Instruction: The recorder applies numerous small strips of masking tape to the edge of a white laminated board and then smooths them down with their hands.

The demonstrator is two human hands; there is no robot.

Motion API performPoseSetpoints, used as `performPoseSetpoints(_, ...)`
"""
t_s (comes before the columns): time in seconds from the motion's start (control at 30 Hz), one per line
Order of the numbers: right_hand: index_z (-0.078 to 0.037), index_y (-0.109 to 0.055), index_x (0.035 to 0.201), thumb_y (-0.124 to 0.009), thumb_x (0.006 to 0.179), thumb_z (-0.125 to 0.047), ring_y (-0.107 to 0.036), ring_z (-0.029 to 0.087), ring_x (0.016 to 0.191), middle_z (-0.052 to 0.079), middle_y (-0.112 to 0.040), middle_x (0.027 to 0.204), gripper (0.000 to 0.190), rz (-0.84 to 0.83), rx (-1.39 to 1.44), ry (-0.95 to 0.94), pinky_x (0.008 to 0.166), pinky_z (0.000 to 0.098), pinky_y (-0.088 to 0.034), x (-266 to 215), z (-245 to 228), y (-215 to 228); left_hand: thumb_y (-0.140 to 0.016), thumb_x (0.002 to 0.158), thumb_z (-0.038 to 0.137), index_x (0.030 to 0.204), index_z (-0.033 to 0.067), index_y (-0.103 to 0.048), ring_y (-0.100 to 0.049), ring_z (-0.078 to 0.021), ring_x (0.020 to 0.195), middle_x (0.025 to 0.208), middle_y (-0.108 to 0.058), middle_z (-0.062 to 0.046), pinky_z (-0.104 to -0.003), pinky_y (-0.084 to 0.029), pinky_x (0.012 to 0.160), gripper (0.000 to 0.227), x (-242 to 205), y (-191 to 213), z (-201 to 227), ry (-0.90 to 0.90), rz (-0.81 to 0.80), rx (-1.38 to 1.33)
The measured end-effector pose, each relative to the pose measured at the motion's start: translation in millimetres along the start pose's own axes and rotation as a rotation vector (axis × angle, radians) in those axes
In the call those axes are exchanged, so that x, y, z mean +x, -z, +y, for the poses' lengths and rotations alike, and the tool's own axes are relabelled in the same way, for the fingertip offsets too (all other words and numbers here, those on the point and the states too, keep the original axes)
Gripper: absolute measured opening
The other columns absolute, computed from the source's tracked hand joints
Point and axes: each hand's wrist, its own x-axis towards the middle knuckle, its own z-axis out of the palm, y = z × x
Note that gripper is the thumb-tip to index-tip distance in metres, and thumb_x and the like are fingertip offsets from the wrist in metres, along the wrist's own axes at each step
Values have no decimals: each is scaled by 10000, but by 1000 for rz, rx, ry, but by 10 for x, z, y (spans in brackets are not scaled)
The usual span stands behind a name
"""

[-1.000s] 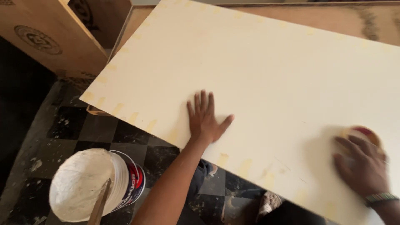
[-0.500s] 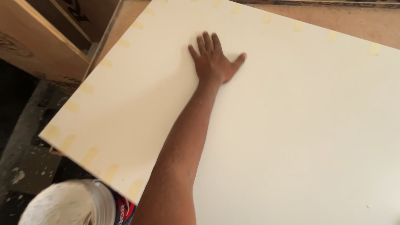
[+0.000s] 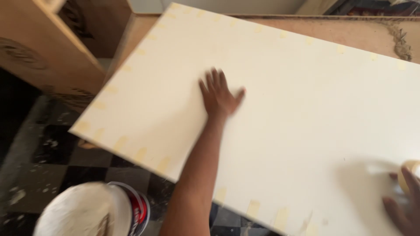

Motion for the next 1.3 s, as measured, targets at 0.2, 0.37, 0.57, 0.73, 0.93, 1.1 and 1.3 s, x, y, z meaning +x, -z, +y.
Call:
performPoseSetpoints(0.2,16,-332,1640,-733,922,-288,-689,368,968,221,-651,1131,877,-2,-694,24,906,520,-568,550,-986,-59,-211,913,829,1622,78,-71,5,-359,1562,1706,-5,-175,-586,27,1221,1042,-1767,338,158,-66,-125,86)
performPoseSetpoints(0.37,-108,-323,1616,-664,842,-445,-520,386,1259,176,-508,1508,910,-278,-569,87,1011,651,-419,1105,-2129,-815,-220,885,832,1624,97,-37,61,-351,1557,1699,43,-167,-595,55,1210,1059,-2548,524,13,-89,-249,-12)
performPoseSetpoints(0.57,-38,-291,1549,-571,865,-632,-154,458,1509,250,-222,1619,948,-383,-680,398,1129,699,-181,1128,-3150,-1771,-253,890,873,1631,83,-57,37,-337,1576,1714,21,-178,-534,43,1245,1100,-2226,689,-927,86,-171,-48)
performPoseSetpoints(0.73,33,-275,1563,-410,1018,-490,-170,404,1527,262,-200,1641,767,-451,-388,745,1204,551,-145,1245,-3507,-2656,-354,872,870,1617,30,-45,30,-345,1565,1690,1,-225,-498,30,1238,1165,-1431,675,-1493,205,-206,-10)
performPoseSetpoints(0.93,5,-286,1575,-327,1051,-441,-204,341,1546,215,-251,1667,690,-464,-369,700,1237,490,-137,2433,-3768,-3455,-377,926,739,1602,-20,-127,-27,-330,1574,1700,-83,-191,-531,12,1248,1046,-65,340,-1865,287,5,-46)
performPoseSetpoints(1.1,-11,-252,1589,-274,1060,-490,-152,311,1555,185,-199,1679,715,-475,-443,599,1241,479,-112,3558,-3822,-4115,-351,949,705,1590,-29,-131,-40,-351,1557,1686,-83,-209,-547,-1,1232,1000,524,265,-1913,385,31,-13)
performPoseSetpoints(1.3,-26,-171,1603,-221,1028,-607,-76,278,1566,157,-132,1687,819,-444,-450,330,1257,439,-60,4485,-4145,-4620,-374,955,711,1584,-49,-138,-35,-359,1552,1676,-97,-234,-556,-2,1222,1014,507,284,-1945,360,25,-20)
